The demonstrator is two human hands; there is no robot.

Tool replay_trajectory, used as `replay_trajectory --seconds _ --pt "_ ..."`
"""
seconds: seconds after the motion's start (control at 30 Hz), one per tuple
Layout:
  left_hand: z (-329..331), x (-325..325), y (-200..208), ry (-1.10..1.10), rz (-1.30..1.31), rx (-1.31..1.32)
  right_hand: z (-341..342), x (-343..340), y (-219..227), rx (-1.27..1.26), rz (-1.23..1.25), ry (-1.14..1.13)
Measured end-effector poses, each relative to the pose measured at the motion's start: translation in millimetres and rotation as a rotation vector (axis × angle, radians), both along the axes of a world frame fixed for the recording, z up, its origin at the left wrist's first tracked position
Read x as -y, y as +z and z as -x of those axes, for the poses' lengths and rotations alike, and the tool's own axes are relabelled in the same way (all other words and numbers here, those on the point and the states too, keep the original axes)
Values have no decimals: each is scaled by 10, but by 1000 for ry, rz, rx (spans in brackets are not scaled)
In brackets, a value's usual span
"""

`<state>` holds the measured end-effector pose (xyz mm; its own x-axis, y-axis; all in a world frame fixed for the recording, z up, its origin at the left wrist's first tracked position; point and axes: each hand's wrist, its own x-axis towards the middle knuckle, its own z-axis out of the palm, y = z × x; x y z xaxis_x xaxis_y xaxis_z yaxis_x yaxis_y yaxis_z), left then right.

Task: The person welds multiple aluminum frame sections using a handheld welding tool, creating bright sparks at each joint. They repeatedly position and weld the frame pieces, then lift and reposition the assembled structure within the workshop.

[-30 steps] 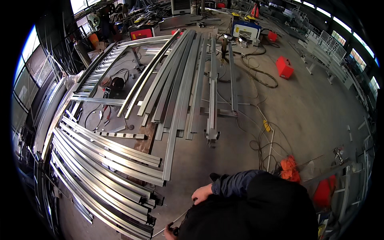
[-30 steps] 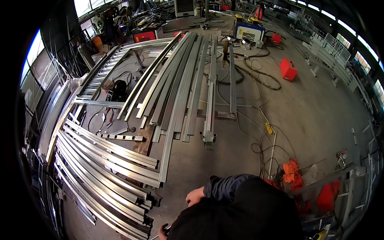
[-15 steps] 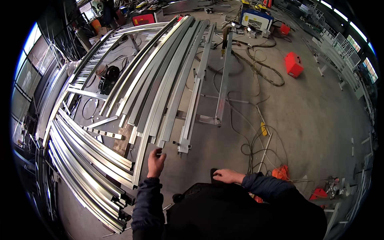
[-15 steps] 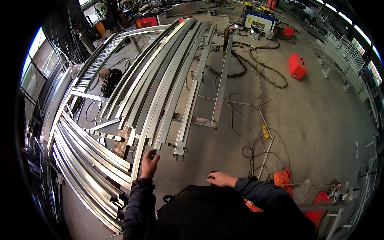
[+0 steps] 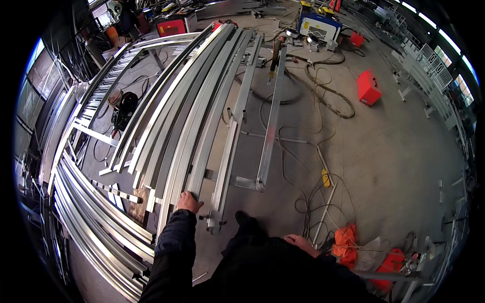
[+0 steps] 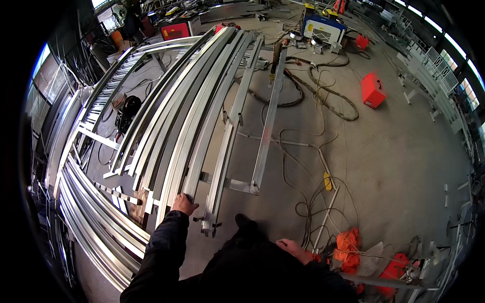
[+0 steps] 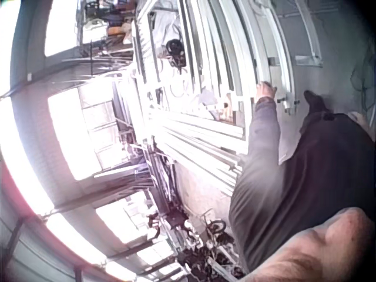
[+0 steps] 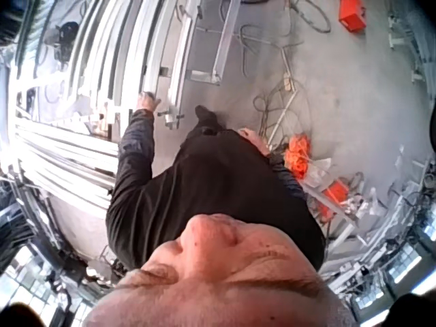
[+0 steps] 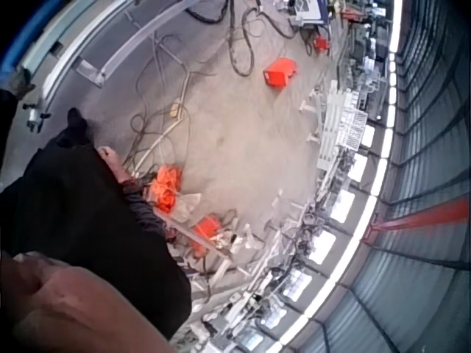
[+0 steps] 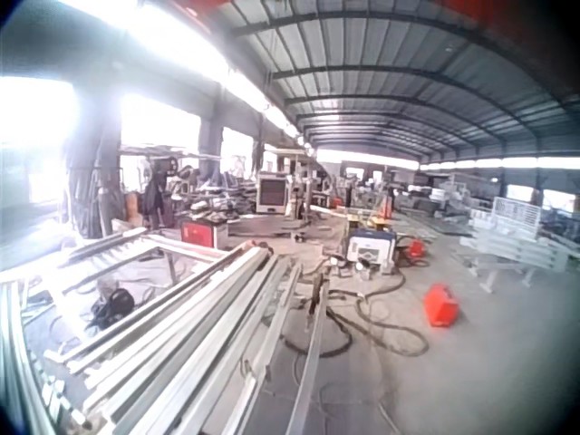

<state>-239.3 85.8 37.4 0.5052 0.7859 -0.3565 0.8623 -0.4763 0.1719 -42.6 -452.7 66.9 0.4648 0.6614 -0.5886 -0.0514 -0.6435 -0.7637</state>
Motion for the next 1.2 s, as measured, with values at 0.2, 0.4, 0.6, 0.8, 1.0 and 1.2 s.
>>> replay_trajectory --seconds 0.2,0.4,0.6,0.8,1.0,1.2 --pt "-6 -102 -174 -13 -59 127 -727 -739 501 186 95 -24" --pt "49 -222 425 0 67 180 -1601 -2129 633 221 -61 187" --pt "-210 90 1142 104 83 216 -2424 -4351 671 -99 -289 102" --pt "-718 687 1705 1 104 345 -3407 -6306 378 -445 -387 -223" --pt "-1224 1192 1733 202 57 189 -3733 -6798 64 -488 -220 -393" --pt "-828 1652 1289 310 -15 168 -3214 -6152 176 -320 -154 -179"
